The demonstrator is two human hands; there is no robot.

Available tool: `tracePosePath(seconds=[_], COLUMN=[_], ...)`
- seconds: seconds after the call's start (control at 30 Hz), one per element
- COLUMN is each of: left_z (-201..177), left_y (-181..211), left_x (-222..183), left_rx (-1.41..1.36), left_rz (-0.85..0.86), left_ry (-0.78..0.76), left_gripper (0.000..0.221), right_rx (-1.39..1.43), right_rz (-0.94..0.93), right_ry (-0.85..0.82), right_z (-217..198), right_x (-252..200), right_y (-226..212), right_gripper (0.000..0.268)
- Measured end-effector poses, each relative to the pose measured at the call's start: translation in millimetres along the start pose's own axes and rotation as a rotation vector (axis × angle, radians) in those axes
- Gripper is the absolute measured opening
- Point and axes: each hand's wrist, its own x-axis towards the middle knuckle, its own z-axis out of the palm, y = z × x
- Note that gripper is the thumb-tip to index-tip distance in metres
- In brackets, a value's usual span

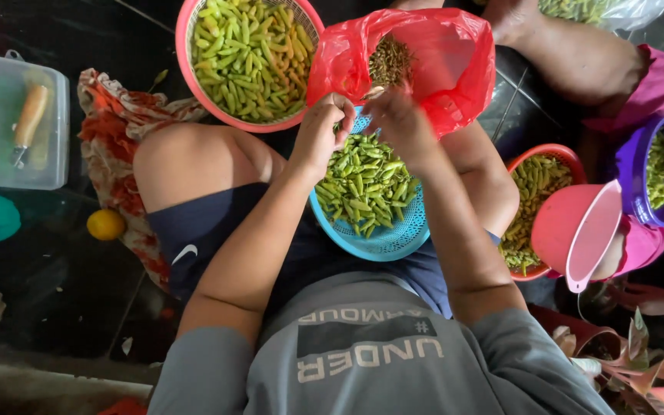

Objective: Removing stems from green chilies and sorting them into different baskets while sitting on the floor.

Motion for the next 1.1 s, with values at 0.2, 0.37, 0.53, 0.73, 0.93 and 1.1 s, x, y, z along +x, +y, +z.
tracePosePath(seconds=[0.2,0.37,0.53,0.73,0.93,1.1], left_z=[0.7,3.3,-5.9,2.9,4.2,-1.2], left_y=[-1.6,3.1,-20.4,-6.0,-10.8,-13.4], left_x=[0.0,-2.5,7.5,-8.1,-11.7,-12.4], left_rx=[0.033,0.158,0.407,0.720,0.658,0.619], left_rz=[0.081,0.048,0.017,0.124,0.169,0.122], left_ry=[-0.059,-0.013,-0.016,-0.094,-0.162,-0.187], left_gripper=[0.025,0.026,0.030,0.045,0.044,0.024], right_rx=[-1.087,-1.074,-0.653,-0.463,-0.323,-0.308], right_rz=[-0.469,-0.428,-0.251,-0.259,-0.198,-0.228], right_ry=[-0.056,-0.046,-0.130,0.108,0.244,0.309], right_z=[44.5,34.8,11.0,-16.4,-8.3,-0.3], right_x=[-33.9,-37.2,-52.6,-58.3,-70.1,-69.4], right_y=[53.2,65.8,24.4,32.4,8.2,1.5], right_gripper=[0.034,0.022,0.024,0.026,0.027,0.026])
